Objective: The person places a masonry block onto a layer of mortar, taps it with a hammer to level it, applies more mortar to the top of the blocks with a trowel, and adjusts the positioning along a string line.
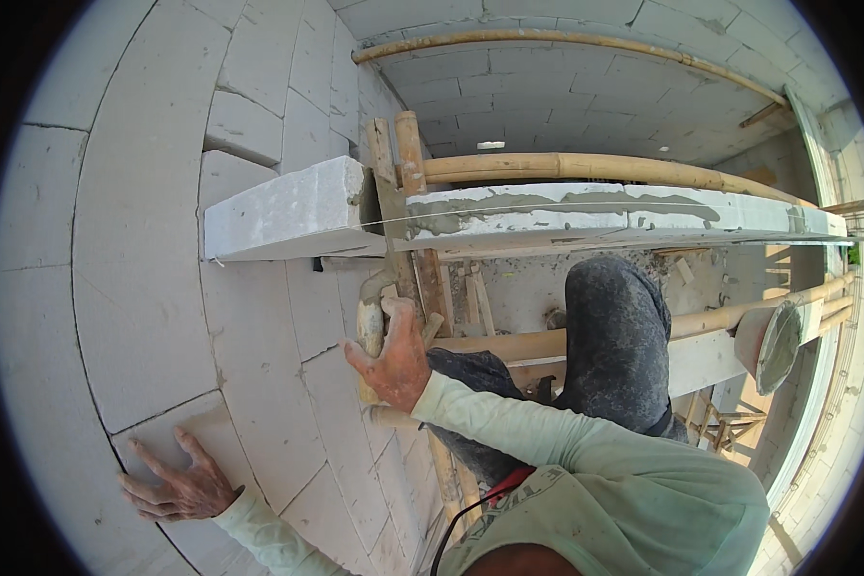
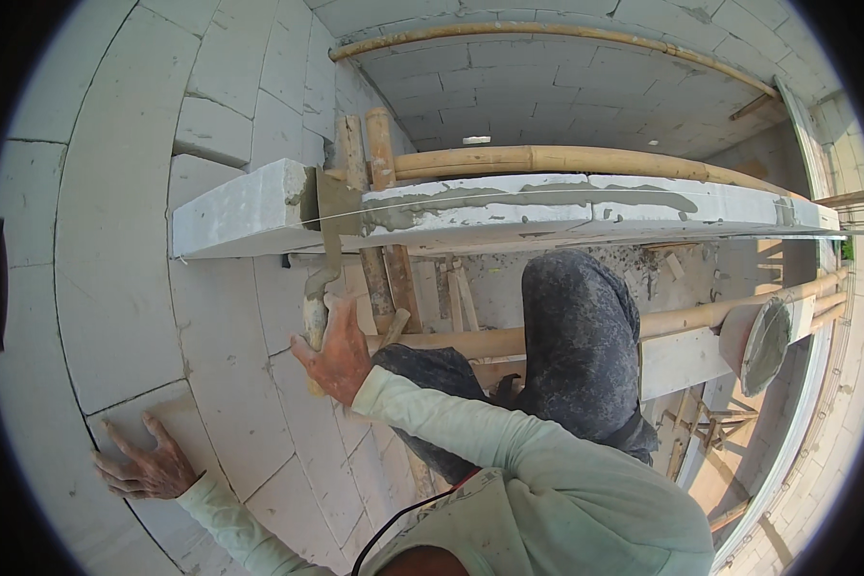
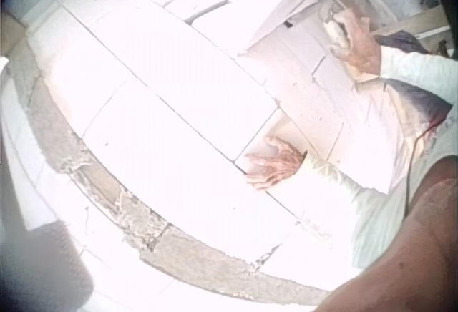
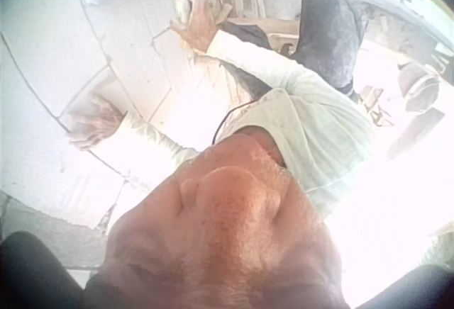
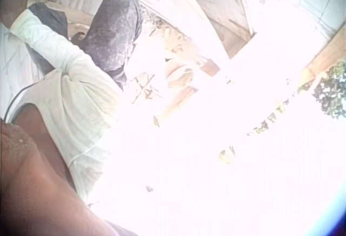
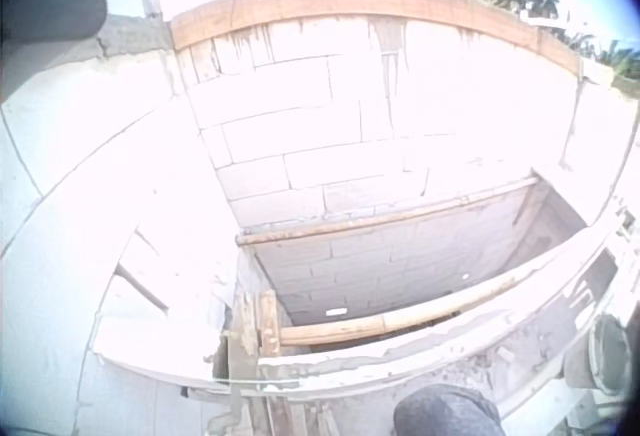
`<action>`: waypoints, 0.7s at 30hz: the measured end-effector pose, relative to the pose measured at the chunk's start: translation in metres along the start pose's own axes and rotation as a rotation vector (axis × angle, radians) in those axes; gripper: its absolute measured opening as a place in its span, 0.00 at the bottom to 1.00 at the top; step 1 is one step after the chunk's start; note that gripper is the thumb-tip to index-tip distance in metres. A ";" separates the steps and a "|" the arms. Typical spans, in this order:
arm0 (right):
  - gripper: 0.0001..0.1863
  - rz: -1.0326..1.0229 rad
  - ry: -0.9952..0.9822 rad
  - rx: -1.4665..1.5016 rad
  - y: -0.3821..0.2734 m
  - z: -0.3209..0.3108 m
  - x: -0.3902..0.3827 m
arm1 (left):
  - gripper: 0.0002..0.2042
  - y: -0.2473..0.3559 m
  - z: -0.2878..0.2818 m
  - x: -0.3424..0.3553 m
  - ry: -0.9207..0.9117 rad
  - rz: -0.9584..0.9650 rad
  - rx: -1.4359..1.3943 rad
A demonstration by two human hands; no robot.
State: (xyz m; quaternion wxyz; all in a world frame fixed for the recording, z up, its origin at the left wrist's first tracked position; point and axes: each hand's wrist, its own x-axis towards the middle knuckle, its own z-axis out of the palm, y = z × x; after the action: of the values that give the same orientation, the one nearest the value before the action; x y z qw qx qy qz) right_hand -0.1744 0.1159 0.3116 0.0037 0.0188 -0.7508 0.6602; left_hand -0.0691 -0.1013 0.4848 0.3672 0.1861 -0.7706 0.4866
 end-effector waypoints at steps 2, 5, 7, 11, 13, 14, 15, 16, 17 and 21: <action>0.33 -0.024 -0.034 0.188 0.007 -0.015 -0.006 | 0.31 0.002 0.003 -0.001 0.005 0.003 -0.016; 0.33 0.076 -0.095 0.155 0.016 -0.041 -0.007 | 0.31 0.004 0.005 -0.001 0.021 -0.009 -0.016; 0.32 0.147 -0.092 0.188 0.032 -0.059 0.000 | 0.31 -0.001 0.002 0.000 -0.013 -0.018 0.033; 0.29 0.240 0.003 0.272 0.039 -0.127 0.026 | 0.32 -0.011 0.001 -0.003 -0.001 0.002 0.057; 0.26 0.290 0.087 0.347 0.029 -0.177 0.042 | 0.31 0.001 0.006 -0.004 0.017 -0.008 0.078; 0.25 0.271 0.140 0.363 0.032 -0.206 0.047 | 0.31 0.001 0.007 -0.004 0.024 -0.001 0.080; 0.24 0.210 0.214 0.299 0.032 -0.234 0.050 | 0.31 0.003 0.009 -0.003 0.025 0.006 0.098; 0.23 0.314 0.249 0.364 0.029 -0.259 0.051 | 0.31 0.008 0.011 -0.002 0.024 0.009 0.107; 0.22 0.299 0.303 0.359 0.024 -0.281 0.050 | 0.31 0.012 0.012 -0.002 0.026 0.011 0.073; 0.21 0.392 0.470 0.371 0.009 -0.373 0.024 | 0.32 0.004 0.001 0.002 0.103 0.048 0.010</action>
State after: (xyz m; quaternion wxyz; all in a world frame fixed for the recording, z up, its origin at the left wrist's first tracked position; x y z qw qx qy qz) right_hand -0.2064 0.4860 0.3511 0.0462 -0.2776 -0.5862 0.7597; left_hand -0.0731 -0.1004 0.4836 0.3934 0.1439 -0.7527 0.5079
